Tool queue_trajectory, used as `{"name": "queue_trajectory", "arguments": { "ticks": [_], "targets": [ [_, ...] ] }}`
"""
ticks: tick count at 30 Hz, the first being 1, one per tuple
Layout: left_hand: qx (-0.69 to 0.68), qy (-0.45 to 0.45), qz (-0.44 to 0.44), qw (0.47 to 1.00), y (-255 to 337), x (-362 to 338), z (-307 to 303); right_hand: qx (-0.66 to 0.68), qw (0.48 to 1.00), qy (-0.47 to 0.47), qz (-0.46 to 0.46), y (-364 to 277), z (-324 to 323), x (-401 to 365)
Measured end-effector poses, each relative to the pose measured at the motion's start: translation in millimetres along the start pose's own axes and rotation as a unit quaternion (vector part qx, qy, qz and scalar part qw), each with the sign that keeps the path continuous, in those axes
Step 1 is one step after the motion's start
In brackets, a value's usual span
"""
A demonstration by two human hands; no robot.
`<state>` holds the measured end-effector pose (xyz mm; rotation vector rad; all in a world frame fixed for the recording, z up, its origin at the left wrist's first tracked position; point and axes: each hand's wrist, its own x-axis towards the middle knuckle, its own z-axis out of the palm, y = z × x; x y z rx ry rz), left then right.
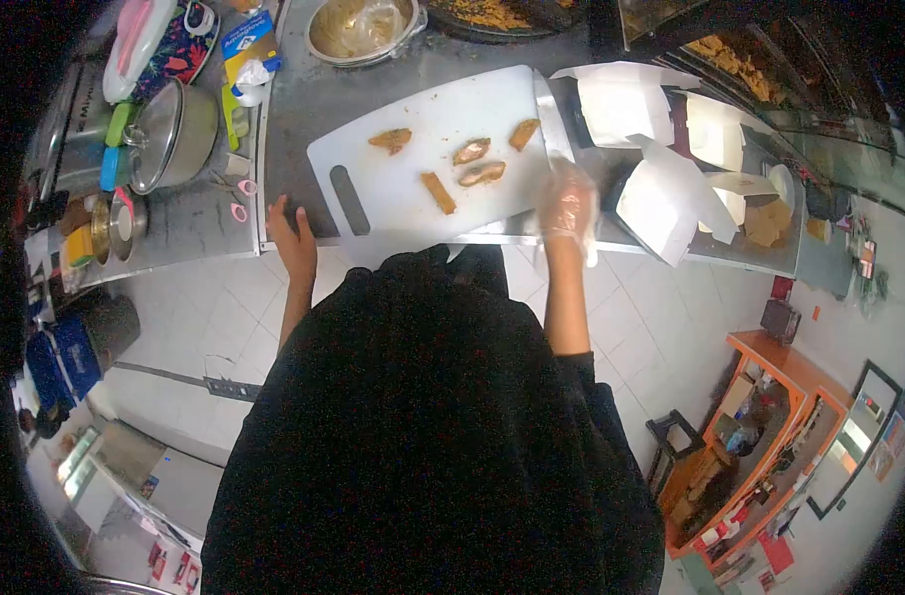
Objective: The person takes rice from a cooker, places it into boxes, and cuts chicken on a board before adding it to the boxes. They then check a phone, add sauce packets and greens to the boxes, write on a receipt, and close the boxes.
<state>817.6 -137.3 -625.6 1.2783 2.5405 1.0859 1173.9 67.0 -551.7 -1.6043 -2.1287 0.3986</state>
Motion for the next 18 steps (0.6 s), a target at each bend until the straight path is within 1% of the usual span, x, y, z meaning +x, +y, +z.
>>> {"name": "queue_trajectory", "arguments": {
  "ticks": [1,3,4,8,9,10,12,13,16,17,18],
  "targets": [
    [-0.007,0.002,-0.003,1.0,0.3,-0.1,1.5,-0.146,0.989,0.007,0.014,7.9,-9.0,-4.7],
    [-0.003,-0.006,-0.002,1.0,6.1,2.6,4.1,-0.205,0.965,-0.131,0.096,19.3,-16.9,0.9],
    [0.0,-0.01,-0.001,1.0,8.1,3.2,4.1,-0.23,0.942,-0.201,0.137,24.0,-19.1,2.9],
    [-0.012,-0.011,0.057,0.998,29.2,19.3,7.7,-0.141,0.951,-0.218,0.17,35.1,-16.7,9.7],
    [-0.025,-0.011,0.071,0.997,35.9,25.1,7.9,-0.088,0.98,-0.155,0.092,52.3,-9.9,6.0],
    [-0.037,-0.012,0.085,0.996,42.4,30.7,8.9,-0.022,0.967,-0.204,0.153,71.4,-7.6,1.0],
    [-0.038,-0.019,0.106,0.993,53.6,41.1,15.5,0.108,0.909,-0.296,0.273,41.7,-43.4,-2.0],
    [-0.039,-0.021,0.117,0.992,60.2,46.4,19.5,0.267,0.866,-0.264,0.33,39.8,-45.9,-12.8],
    [-0.054,-0.041,0.16,0.985,92.5,61.1,29.8,0.374,0.831,-0.226,0.344,1.6,-63.0,-37.0],
    [-0.058,-0.046,0.18,0.981,102.0,65.0,37.8,0.421,0.817,-0.196,0.342,-14.0,-64.4,-48.0],
    [-0.061,-0.052,0.201,0.976,111.4,68.8,47.1,0.306,0.828,-0.263,0.389,-41.1,-75.1,-36.4]
  ]
}}
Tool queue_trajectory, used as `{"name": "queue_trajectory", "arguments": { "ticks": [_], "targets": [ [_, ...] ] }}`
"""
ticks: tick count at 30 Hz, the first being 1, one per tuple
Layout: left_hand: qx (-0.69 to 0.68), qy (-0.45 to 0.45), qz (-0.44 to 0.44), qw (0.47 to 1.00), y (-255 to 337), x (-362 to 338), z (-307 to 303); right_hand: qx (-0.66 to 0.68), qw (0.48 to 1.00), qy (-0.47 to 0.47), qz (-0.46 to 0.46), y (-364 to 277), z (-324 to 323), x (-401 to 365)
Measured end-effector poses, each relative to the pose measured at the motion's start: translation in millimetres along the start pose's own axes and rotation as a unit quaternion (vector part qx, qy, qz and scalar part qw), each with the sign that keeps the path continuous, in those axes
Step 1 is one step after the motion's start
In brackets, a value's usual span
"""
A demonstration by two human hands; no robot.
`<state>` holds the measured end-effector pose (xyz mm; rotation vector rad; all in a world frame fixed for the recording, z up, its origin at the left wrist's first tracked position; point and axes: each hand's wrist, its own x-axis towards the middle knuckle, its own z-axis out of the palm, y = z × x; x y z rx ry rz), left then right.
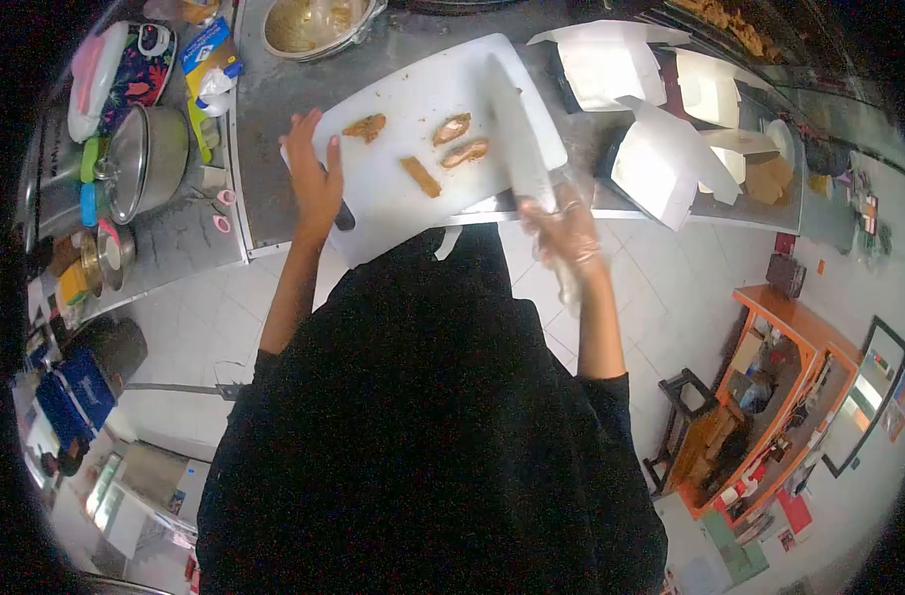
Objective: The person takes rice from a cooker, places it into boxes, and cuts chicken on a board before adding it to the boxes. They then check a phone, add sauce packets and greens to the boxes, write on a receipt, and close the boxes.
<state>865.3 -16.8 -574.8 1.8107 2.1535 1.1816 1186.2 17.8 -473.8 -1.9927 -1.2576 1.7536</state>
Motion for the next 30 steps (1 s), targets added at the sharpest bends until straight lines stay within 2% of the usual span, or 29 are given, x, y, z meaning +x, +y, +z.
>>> {"name": "queue_trajectory", "arguments": {
  "ticks": [2,5,8,10,15,18,19,20,22,24,25,26,28,29,30],
  "targets": [
    [-0.016,-0.035,0.049,0.998,16.6,14.8,16.9,-0.203,0.964,0.053,-0.162,33.2,16.2,19.1],
    [-0.027,-0.12,0.139,0.983,43.1,33.4,41.5,-0.385,0.883,0.093,-0.252,43.1,40.5,26.7],
    [0.0,-0.205,0.222,0.953,46.7,41.2,68.2,-0.444,0.883,0.065,-0.138,20.2,53.2,13.5],
    [0.002,-0.247,0.252,0.935,38.7,39.4,85.6,-0.475,0.868,0.061,-0.131,13.2,54.2,10.9],
    [-0.045,-0.3,0.22,0.927,27.7,37.4,95.1,-0.541,0.834,0.039,-0.101,-7.7,42.3,4.6],
    [-0.004,-0.284,0.21,0.936,23.3,37.7,94.0,-0.499,0.859,0.047,-0.105,22.5,51.6,35.9],
    [0.02,-0.267,0.213,0.94,21.0,42.1,94.9,-0.433,0.894,0.083,-0.081,43.0,66.3,59.1],
    [0.028,-0.268,0.219,0.938,17.1,48.8,98.1,-0.418,0.902,0.095,-0.047,39.7,71.9,65.3],
    [0.048,-0.27,0.228,0.934,8.2,58.5,102.5,-0.437,0.892,0.079,-0.089,30.5,71.0,80.4],
    [0.066,-0.313,0.25,0.914,8.4,64.2,112.9,-0.267,0.955,-0.048,-0.123,16.7,44.3,78.6],
    [0.076,-0.325,0.26,0.906,11.3,72.0,119.0,-0.162,0.98,-0.089,-0.067,27.6,36.9,86.2],
    [0.041,-0.289,0.252,0.923,20.0,77.7,114.6,-0.222,0.964,-0.028,-0.144,25.3,26.4,82.7],
    [-0.03,-0.22,0.233,0.947,45.6,80.1,89.2,-0.329,0.895,0.09,-0.288,25.8,8.4,68.0],
    [-0.047,-0.202,0.186,0.96,55.0,77.0,78.0,-0.349,0.896,0.114,-0.248,25.6,-1.7,65.1],
    [-0.05,-0.207,0.185,0.959,56.9,74.3,75.2,-0.368,0.896,0.138,-0.208,23.1,-13.0,60.1]
  ]
}}
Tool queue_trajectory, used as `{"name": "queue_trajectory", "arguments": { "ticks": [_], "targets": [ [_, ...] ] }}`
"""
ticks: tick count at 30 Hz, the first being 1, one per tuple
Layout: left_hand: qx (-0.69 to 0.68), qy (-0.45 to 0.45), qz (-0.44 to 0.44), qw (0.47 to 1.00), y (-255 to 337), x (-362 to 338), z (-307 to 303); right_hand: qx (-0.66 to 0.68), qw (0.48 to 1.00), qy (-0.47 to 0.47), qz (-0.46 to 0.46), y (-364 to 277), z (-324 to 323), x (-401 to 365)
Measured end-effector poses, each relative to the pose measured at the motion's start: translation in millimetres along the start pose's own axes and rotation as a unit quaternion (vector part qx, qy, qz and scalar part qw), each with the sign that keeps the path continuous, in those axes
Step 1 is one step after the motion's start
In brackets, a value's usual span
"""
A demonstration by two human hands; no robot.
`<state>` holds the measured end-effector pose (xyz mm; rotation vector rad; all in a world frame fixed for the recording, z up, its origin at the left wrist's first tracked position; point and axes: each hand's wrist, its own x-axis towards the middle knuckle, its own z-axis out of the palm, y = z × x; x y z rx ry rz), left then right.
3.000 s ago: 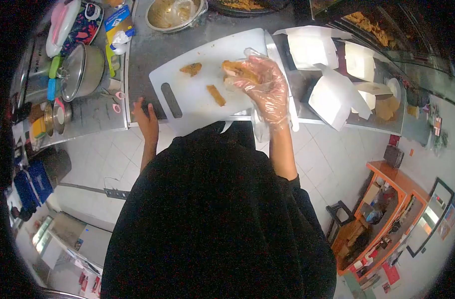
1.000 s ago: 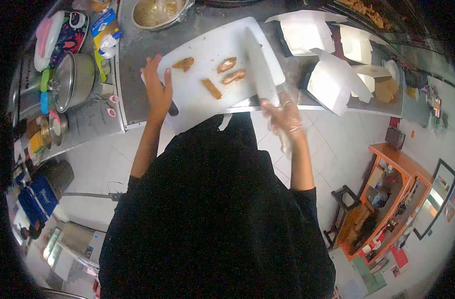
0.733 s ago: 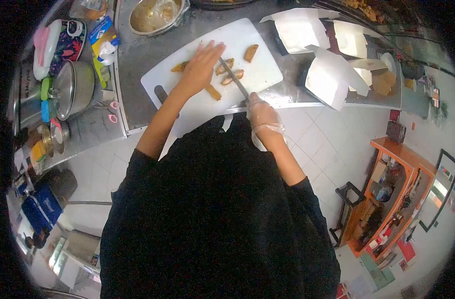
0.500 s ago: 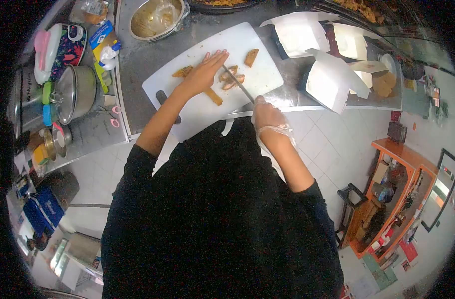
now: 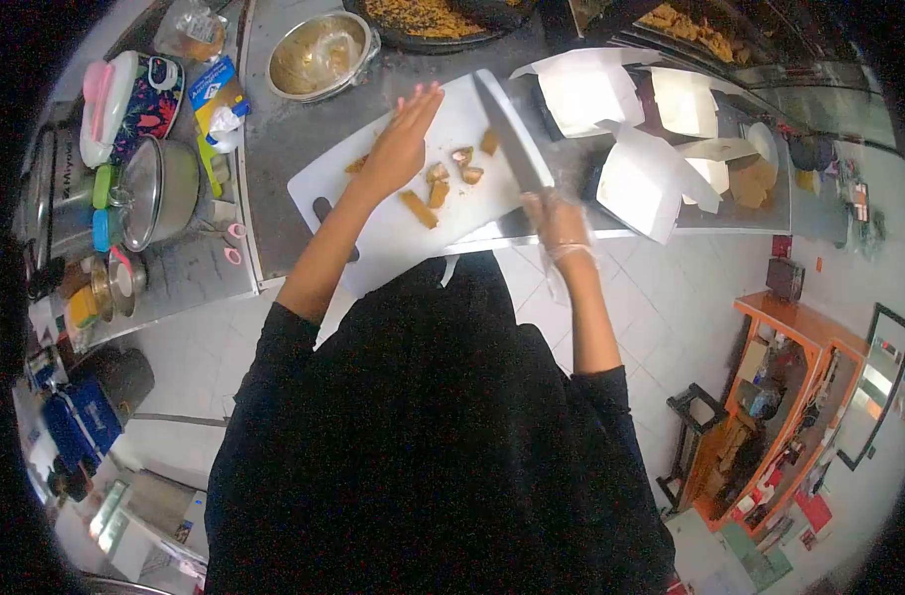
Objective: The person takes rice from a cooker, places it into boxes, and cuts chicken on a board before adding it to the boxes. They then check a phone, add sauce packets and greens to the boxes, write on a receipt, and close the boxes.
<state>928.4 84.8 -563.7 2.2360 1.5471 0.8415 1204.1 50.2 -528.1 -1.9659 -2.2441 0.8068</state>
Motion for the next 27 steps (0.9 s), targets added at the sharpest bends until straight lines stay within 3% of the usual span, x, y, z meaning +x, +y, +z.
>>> {"name": "queue_trajectory", "arguments": {
  "ticks": [1,5,9,14,15,18,20,21,24,26,27],
  "targets": [
    [-0.005,-0.005,0.0,1.0,3.4,-3.1,-1.4,-0.027,0.999,0.002,0.044,3.4,-7.8,-3.3],
    [-0.022,-0.026,0.027,0.999,-0.7,-1.0,13.4,-0.151,0.988,-0.032,0.015,7.2,-23.1,3.8],
    [0.074,-0.1,0.036,0.991,-2.5,4.8,33.3,-0.171,0.983,-0.067,0.021,0.2,-24.2,11.2],
    [0.101,-0.158,0.016,0.982,3.7,14.7,40.8,-0.174,0.978,-0.114,0.004,20.7,-12.6,28.9],
    [0.138,-0.143,0.015,0.98,-2.6,15.9,45.5,-0.171,0.977,-0.128,0.003,22.9,-6.4,33.1],
    [0.224,-0.104,0.025,0.969,-28.5,34.3,50.7,-0.144,0.987,-0.038,0.056,11.2,34.0,47.4],
    [0.252,-0.097,0.043,0.962,-41.0,39.9,45.5,-0.115,0.99,-0.074,0.034,-2.0,25.5,53.2],
    [0.281,-0.162,0.053,0.944,-38.9,46.3,32.0,-0.098,0.991,-0.088,0.009,-6.6,14.2,55.5],
    [0.118,0.039,0.013,0.992,-22.4,45.4,-2.4,-0.084,0.993,-0.075,-0.037,-24.7,-18.3,53.4],
    [0.113,0.088,-0.061,0.988,-2.2,29.8,-50.0,-0.069,0.993,-0.093,-0.021,-41.3,-37.6,23.8],
    [0.109,0.111,-0.096,0.983,4.6,14.8,-68.9,-0.082,0.989,-0.105,-0.069,-35.2,-37.2,7.3]
  ]
}}
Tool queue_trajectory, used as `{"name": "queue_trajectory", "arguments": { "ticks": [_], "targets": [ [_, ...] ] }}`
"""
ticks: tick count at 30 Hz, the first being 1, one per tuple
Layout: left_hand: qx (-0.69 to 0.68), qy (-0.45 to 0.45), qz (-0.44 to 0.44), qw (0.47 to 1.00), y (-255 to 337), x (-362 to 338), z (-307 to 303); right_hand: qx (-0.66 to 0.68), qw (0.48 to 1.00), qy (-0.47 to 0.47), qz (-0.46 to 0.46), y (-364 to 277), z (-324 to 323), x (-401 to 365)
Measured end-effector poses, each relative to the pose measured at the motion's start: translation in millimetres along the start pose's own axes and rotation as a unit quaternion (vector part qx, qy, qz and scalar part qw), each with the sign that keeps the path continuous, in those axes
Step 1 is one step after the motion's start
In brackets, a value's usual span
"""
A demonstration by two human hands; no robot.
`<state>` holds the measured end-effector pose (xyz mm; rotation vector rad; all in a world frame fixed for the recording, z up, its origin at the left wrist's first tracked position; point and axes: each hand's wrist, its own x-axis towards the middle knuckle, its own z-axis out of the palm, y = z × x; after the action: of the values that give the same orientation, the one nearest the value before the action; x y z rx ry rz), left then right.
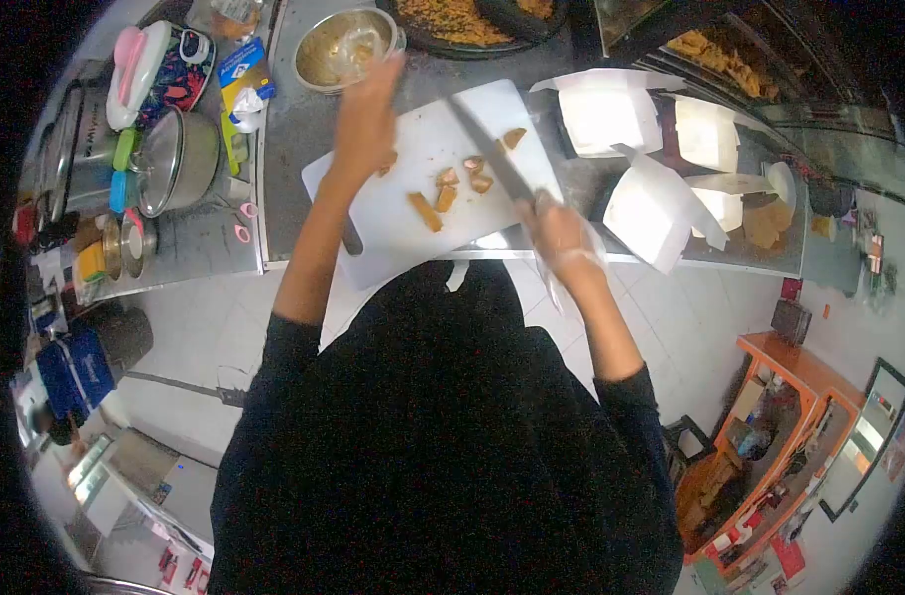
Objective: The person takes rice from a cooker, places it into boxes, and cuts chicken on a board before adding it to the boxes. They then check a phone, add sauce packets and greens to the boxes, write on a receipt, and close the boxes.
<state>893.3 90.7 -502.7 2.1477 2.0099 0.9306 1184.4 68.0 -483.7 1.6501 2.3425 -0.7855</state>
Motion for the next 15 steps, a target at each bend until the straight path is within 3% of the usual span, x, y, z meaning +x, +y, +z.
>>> {"name": "queue_trajectory", "arguments": {
  "ticks": [1,4,7,11,15],
  "targets": [
    [-0.006,0.029,-0.019,0.999,-5.5,-18.2,-13.9,-0.019,0.999,-0.006,-0.049,3.6,2.4,-14.3],
    [-0.032,0.058,-0.079,0.995,-25.7,-72.7,-45.3,-0.074,0.99,-0.117,0.004,-18.4,-3.5,-48.9],
    [-0.028,0.046,-0.131,0.99,-43.2,-116.2,-50.5,-0.098,0.986,-0.131,-0.016,-27.5,20.8,-50.2],
    [-0.04,0.015,-0.145,0.988,-40.3,-143.7,-51.3,-0.078,0.983,-0.124,-0.113,-49.0,37.5,-44.1],
    [-0.022,-0.071,-0.1,0.992,-21.7,-151.4,-51.3,-0.043,0.991,-0.124,-0.002,-65.7,29.4,-67.0]
  ]
}}
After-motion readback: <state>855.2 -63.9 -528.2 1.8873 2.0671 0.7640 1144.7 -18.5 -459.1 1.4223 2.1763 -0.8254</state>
